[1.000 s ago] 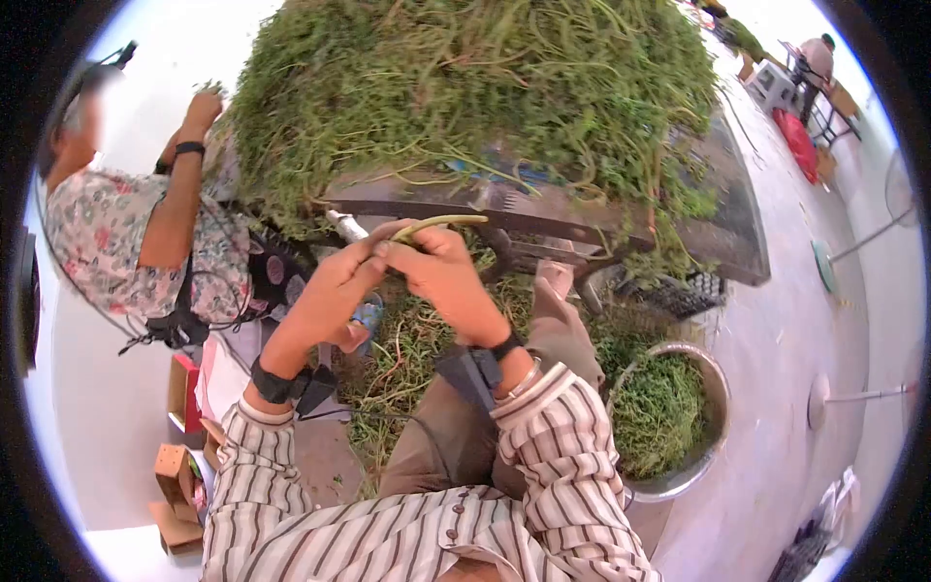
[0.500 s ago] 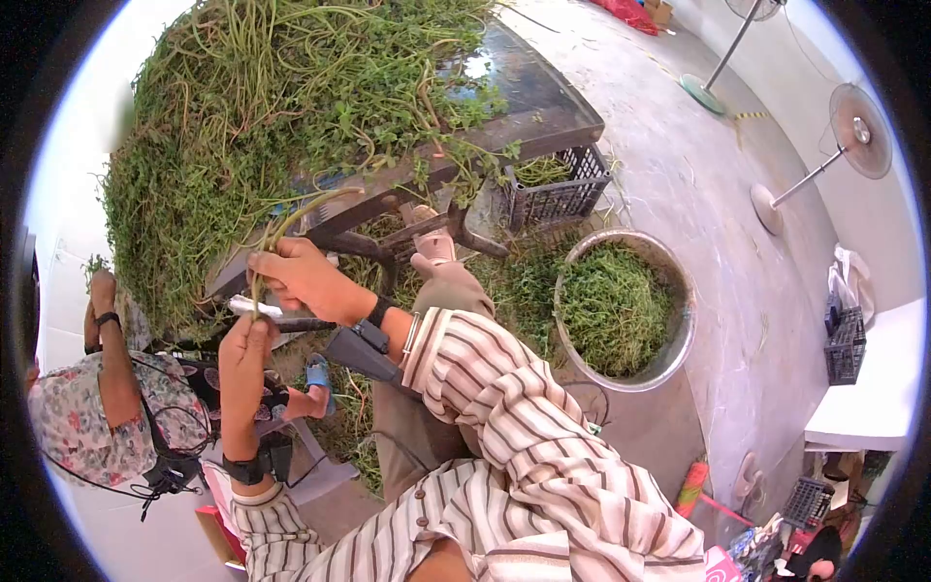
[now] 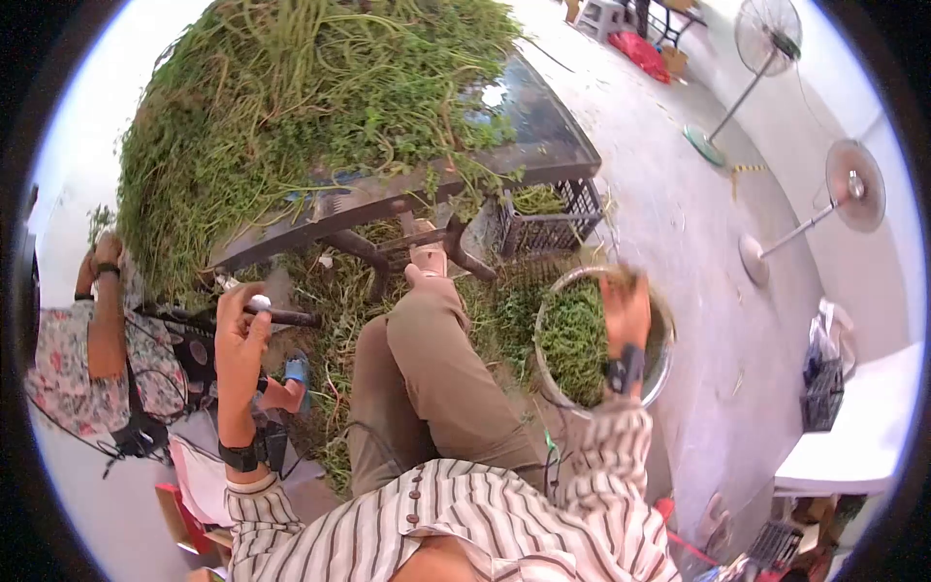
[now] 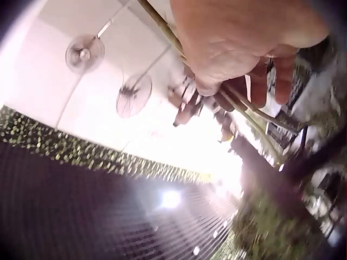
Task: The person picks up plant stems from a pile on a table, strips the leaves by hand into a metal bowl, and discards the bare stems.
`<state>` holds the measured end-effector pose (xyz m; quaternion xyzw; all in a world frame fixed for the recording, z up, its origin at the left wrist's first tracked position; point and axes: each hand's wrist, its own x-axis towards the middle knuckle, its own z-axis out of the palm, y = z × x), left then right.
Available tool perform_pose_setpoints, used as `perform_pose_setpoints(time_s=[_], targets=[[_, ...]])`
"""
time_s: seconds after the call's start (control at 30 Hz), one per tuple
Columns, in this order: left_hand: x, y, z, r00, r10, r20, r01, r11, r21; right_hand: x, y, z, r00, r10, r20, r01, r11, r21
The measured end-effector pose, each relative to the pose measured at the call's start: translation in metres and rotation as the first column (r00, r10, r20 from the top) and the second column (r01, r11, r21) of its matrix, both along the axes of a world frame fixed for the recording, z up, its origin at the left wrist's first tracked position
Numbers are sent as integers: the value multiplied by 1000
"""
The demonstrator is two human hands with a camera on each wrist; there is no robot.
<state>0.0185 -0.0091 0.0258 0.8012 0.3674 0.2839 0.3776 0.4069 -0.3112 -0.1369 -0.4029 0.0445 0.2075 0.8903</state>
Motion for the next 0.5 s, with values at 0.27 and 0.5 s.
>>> perform_pose_setpoints(time_s=[0.27, 0.5], targets=[[-46, -22, -69, 989, 91, -112, -107, 985, -139, -150, -261, -227, 717, -486, -500, 293, 861, -415], [-53, -29, -72, 991, 112, -69, -123, 972, -199, -78, -197, -252, 864, -263, -430, 230, 965, -127]])
